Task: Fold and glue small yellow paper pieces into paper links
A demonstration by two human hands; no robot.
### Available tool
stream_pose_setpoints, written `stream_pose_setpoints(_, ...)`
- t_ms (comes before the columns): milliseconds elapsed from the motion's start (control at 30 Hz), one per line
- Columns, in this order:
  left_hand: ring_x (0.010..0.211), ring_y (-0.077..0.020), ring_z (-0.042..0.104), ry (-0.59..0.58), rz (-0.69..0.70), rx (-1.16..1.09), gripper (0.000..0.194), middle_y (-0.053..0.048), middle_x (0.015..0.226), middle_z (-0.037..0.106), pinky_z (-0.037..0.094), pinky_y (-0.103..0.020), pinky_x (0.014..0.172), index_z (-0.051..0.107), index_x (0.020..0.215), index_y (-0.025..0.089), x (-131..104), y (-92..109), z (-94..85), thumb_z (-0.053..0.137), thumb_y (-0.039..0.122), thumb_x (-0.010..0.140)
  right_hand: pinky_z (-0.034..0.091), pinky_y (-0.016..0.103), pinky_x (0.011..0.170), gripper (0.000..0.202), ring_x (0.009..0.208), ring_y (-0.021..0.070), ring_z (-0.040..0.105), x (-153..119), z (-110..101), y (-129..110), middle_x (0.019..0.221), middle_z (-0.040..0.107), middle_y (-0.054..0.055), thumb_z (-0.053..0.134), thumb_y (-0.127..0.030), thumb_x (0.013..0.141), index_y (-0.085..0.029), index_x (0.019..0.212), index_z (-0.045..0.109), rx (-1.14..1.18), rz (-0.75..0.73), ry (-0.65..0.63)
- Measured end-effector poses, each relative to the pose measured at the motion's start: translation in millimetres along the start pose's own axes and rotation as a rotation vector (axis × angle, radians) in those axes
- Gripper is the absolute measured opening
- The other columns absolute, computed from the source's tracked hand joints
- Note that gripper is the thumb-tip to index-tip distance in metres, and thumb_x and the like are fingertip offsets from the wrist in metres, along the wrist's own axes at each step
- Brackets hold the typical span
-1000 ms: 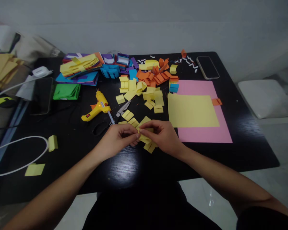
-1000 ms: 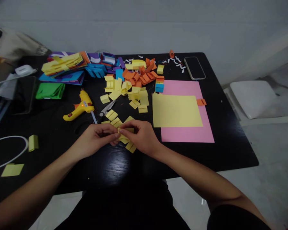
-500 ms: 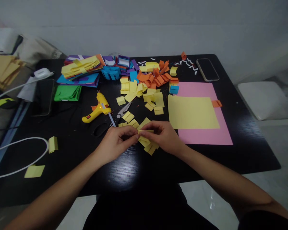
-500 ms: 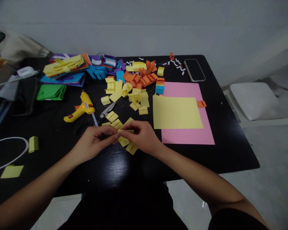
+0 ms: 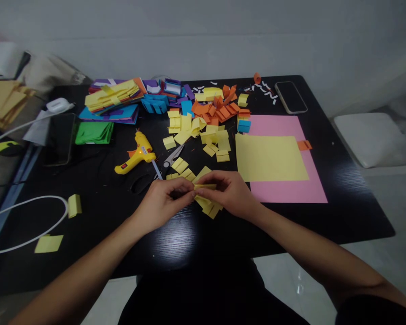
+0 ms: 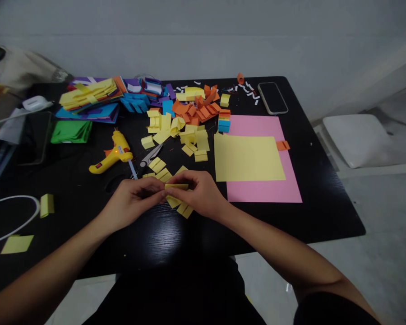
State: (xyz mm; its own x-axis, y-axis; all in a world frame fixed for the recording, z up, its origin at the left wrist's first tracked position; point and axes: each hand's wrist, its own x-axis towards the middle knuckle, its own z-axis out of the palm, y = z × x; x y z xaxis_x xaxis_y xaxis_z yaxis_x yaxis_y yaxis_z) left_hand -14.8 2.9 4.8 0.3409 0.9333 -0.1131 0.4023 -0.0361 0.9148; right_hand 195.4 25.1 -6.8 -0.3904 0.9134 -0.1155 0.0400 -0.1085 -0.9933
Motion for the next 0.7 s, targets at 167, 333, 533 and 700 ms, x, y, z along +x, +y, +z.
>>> stream_pose_setpoints(167,0.071,-0.0146,0.067,0.000,0.015,0.003,0.021,-0.003,0.078,0.075,0.049,-0.023,0.062,0.074,0.091,0.016,0.0,-0.2,1.0,0.067,0.035,0.094,0.055,0.028,0.071,0.014,0.079,0.0170,0.073,0.6,-1.7,-5.0,0.085,0.080,0.004,0.080,-0.031,0.083,-0.019,0.090,0.080,-0.092,-0.037,-0.019)
stream_pose_setpoints(333,0.071,-0.0136,0.065,-0.010,0.006,0.009,0.021,-0.002,0.079,0.074,0.047,-0.022,0.062,0.074,0.091,0.017,-0.1,-1.0,2.1,0.066,0.036,0.094,0.055,0.028,0.071,0.010,0.079,0.0165,0.073,-0.5,-0.6,-9.3,0.085,0.080,0.002,0.077,-0.028,0.087,-0.019,0.088,0.080,-0.170,-0.078,0.002)
stream_pose_setpoints(533,0.071,-0.0141,0.066,0.004,0.007,0.007,0.020,-0.002,0.078,0.074,0.048,-0.022,0.062,0.074,0.090,0.016,-0.1,-1.3,1.7,0.067,0.035,0.094,0.056,0.028,0.077,0.010,0.085,0.0173,0.074,-0.8,-1.0,-5.6,0.089,0.080,0.003,0.077,-0.028,0.087,-0.019,0.091,0.079,-0.187,-0.101,-0.010)
stream_pose_setpoints(700,0.070,-0.0135,0.067,0.013,0.017,0.022,0.020,-0.002,0.077,0.074,0.047,-0.021,0.059,0.073,0.089,0.016,0.1,0.7,0.9,0.067,0.035,0.093,0.057,0.030,0.076,0.015,0.084,0.0185,0.075,0.5,-2.6,-2.5,0.090,0.080,0.003,0.081,-0.030,0.083,-0.019,0.093,0.079,-0.150,-0.089,-0.015)
